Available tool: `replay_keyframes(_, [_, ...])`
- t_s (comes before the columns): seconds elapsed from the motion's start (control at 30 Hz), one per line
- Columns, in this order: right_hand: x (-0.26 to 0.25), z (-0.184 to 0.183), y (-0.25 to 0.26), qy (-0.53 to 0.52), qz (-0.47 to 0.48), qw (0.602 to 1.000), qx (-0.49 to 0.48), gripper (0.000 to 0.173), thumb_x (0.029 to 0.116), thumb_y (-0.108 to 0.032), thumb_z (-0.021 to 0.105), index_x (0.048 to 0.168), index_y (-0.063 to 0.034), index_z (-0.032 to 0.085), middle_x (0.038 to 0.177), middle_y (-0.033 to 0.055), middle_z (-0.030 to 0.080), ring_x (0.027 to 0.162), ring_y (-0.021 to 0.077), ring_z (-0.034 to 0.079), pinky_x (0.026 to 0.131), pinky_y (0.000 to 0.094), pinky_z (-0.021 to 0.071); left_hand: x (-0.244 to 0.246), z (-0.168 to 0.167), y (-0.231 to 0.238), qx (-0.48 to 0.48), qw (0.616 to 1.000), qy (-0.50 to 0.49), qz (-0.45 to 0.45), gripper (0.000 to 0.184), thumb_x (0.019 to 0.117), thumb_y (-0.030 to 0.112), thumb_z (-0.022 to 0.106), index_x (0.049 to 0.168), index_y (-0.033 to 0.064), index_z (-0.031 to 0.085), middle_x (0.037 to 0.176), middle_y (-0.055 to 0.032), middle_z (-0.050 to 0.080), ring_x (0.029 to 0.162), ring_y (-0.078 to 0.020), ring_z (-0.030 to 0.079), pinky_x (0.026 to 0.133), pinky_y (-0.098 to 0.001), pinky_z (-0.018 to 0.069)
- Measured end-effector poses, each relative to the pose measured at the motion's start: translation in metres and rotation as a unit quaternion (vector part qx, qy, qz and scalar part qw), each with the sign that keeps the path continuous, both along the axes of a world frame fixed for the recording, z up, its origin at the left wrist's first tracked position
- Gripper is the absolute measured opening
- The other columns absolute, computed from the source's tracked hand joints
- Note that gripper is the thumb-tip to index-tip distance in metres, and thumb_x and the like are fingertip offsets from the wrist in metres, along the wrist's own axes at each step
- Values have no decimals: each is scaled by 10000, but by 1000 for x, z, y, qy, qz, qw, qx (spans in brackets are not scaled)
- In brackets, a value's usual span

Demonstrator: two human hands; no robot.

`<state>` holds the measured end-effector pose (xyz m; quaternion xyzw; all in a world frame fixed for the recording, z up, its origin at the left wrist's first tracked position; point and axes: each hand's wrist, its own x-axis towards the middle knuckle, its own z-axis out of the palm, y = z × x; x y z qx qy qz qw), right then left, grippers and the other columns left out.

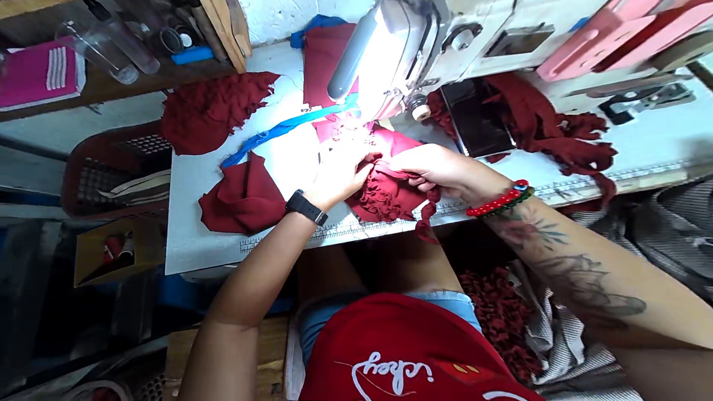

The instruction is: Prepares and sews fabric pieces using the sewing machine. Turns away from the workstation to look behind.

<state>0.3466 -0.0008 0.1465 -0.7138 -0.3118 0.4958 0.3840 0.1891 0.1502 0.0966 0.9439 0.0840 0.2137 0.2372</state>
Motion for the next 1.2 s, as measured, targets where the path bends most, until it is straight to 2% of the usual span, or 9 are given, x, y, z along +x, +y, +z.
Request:
replay_keyframes(0.1, [4, -4, 3, -91, 26, 995, 41, 292, 1054, -252, 571, 807, -123, 657, 584, -45, 477, 455, 31, 388, 428, 195, 315, 2, 0, 0, 4, 1000, -5, 9, 210, 1007, 230, 607, 1087, 133, 776, 1072, -62, 732, 1135, -233, 639, 1057, -484, 418])
replay_keyframes(0.23, [4, -17, 5, -292, 51, 948, 115, 284, 980, -355, 696, 948, -77, 740, 844, 69, 677, 793, 183, 628, 743, 453, 507, 1, 2, 0, -7, 1000, -7, 11, 201, 1006, 224, 609, 1043, 113, 772, 1034, -79, 725, 1115, -239, 641, 1069, -517, 370])
replay_keyframes(0.4, [-21, -25, -2, -450, 23, 882, 140, 255, 966, -325, 705, 1063, -89, 686, 830, 136, 673, 771, 343, 668, 646, 585, 501, 1, 0, 3, -9, 1000, -6, 12, 198, 999, 221, 615, 1023, 105, 774, 1028, -80, 736, 1098, -240, 652, 1068, -528, 375])
replay_keyframes(0.63, [-38, -37, -6, -635, 99, 739, 200, 131, 965, -85, 615, 988, -24, 729, 807, 181, 697, 723, 391, 703, 553, 554, 519, -6, 2, 9, 79, 996, -18, -45, 186, 1004, 180, 604, 1020, 130, 782, 978, -54, 741, 1030, -213, 674, 1063, -500, 378])
replay_keyframes(0.83, [-57, -28, -28, -587, 151, 781, 151, 272, 1004, -176, 533, 1128, 8, 689, 977, 206, 635, 790, 371, 673, 585, 515, 536, -15, 8, 8, 73, 993, -53, -76, 169, 972, 117, 611, 993, 74, 773, 1084, -90, 749, 1103, -242, 677, 1065, -514, 431])
replay_keyframes(0.9, [-57, -31, -31, -568, 147, 796, 150, 246, 1021, -183, 526, 1022, 5, 684, 994, 201, 590, 792, 362, 650, 587, 506, 536, -15, 13, -1, 59, 990, -91, -94, 197, 977, 79, 604, 1060, 53, 780, 1130, -103, 743, 1132, -241, 665, 1056, -487, 445])
replay_keyframes(1.03, [-52, -28, -37, -537, 160, 813, 158, 181, 973, -84, 614, 1086, 10, 719, 979, 185, 637, 854, 361, 670, 687, 519, 565, -16, 8, -13, 85, 992, 9, -92, 238, 966, 158, 591, 1114, 130, 775, 1168, -58, 736, 1148, -246, 657, 1047, -564, 399])
replay_keyframes(1.13, [-34, -16, -39, -429, 128, 880, 162, 173, 945, -100, 671, 1089, -58, 757, 1017, 132, 705, 951, 296, 683, 828, 526, 563, -15, 10, -13, 71, 994, 45, -72, 252, 935, 214, 617, 1123, 145, 770, 1163, -62, 729, 1166, -253, 647, 1054, -582, 392])
replay_keyframes(1.2, [-23, -8, -44, -332, 96, 928, 140, 109, 942, -141, 721, 1044, -110, 747, 979, 70, 711, 869, 200, 674, 770, 443, 563, -11, 8, -14, 76, 994, 49, -56, 262, 959, 306, 613, 1112, 165, 772, 1117, -50, 739, 1131, -231, 655, 1046, -552, 395])
